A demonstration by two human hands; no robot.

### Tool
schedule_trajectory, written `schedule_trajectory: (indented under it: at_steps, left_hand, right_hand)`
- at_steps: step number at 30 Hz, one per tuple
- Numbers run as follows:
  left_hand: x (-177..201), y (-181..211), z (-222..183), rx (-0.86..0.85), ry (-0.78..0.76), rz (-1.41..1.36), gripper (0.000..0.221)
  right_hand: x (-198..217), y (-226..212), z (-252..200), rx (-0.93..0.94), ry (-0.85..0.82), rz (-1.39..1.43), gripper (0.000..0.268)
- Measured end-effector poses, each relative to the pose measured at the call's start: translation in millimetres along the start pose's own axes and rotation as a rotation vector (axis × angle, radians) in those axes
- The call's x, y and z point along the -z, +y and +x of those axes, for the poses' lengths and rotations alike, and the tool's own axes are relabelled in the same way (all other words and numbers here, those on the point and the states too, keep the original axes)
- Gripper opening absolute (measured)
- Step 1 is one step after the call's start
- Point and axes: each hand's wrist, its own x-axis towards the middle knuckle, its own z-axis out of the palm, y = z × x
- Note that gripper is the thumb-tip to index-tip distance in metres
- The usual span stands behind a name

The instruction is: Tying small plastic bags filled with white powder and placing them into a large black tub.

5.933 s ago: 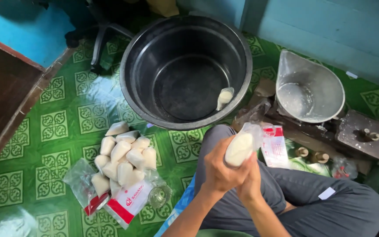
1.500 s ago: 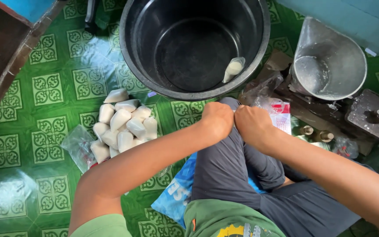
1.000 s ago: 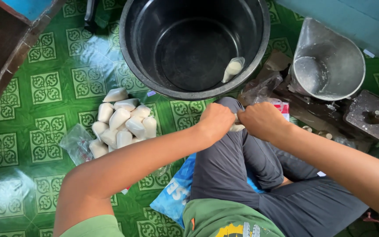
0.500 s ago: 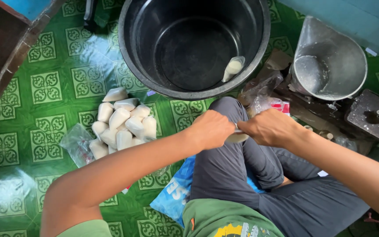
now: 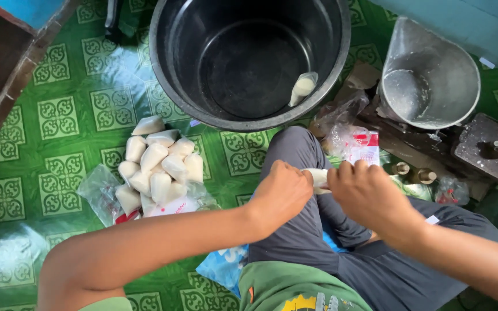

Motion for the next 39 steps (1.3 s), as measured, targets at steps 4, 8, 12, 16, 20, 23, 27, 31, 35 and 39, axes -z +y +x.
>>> schedule_trajectory:
  at_steps: [4, 8, 12, 16, 20, 23, 27, 31, 35, 39]
  left_hand:
    - [13.8, 3.6, 4.5, -0.066, -0.147, 0.105, 0.024]
    - [-4.7, -7.9, 12.3, 0.045, -0.369, -0.353, 0.012]
    - [6.3, -34.4, 24.3, 0.153, -0.994, -0.877, 0.053]
    - [-45.0, -26.6, 5.6, 0.253, -1.096, -1.503, 0.053]
    - [-53.7, -14.1, -11.4, 0.366, -1.053, -2.033, 0.047]
    - [-57.1, -1.9, -19.1, 0.493, -0.966, -2.215, 0.038]
    - [-36.7, 8.9, -19.5, 0.750, -0.835, -2.321, 0.024]
    - [-32.1, 13.5, -16.2, 0.859, -0.739, -2.375, 0.028]
    - [-45.0, 18.3, -5.6, 0.852, -0.520, -2.235, 0.030]
    - [-30.2, -14.4, 17.6, 0.560, -0.478, -1.721, 0.032]
  right_hand:
    - [-19.9, -16.4, 4.7, 0.013, -0.028, 0.047, 0.012]
    - [-23.3, -5.1, 10.4, -0.041, -0.245, 0.438, 0.017]
    - [-2.2, 28.6, 39.0, 0.070, -0.849, 1.156, 0.029]
    - [-29.5, 22.3, 23.3, -0.185, -1.042, 1.639, 0.044]
    - [-27.2, 20.1, 6.6, -0.310, -1.129, 2.064, 0.040]
    - [-30.8, 3.5, -3.6, -0.525, -1.071, 2.278, 0.039]
    - [-34.6, -21.8, -15.8, -0.890, -0.842, 2.415, 0.037]
    - [-34.4, -42.6, -25.6, -1.042, -0.642, 2.525, 0.038]
    - [-24.1, -59.5, -24.0, -1.223, -0.315, 2.690, 0.034]
    - [-17.6, -76.0, -10.8, -1.417, 0.038, 2.886, 0.026]
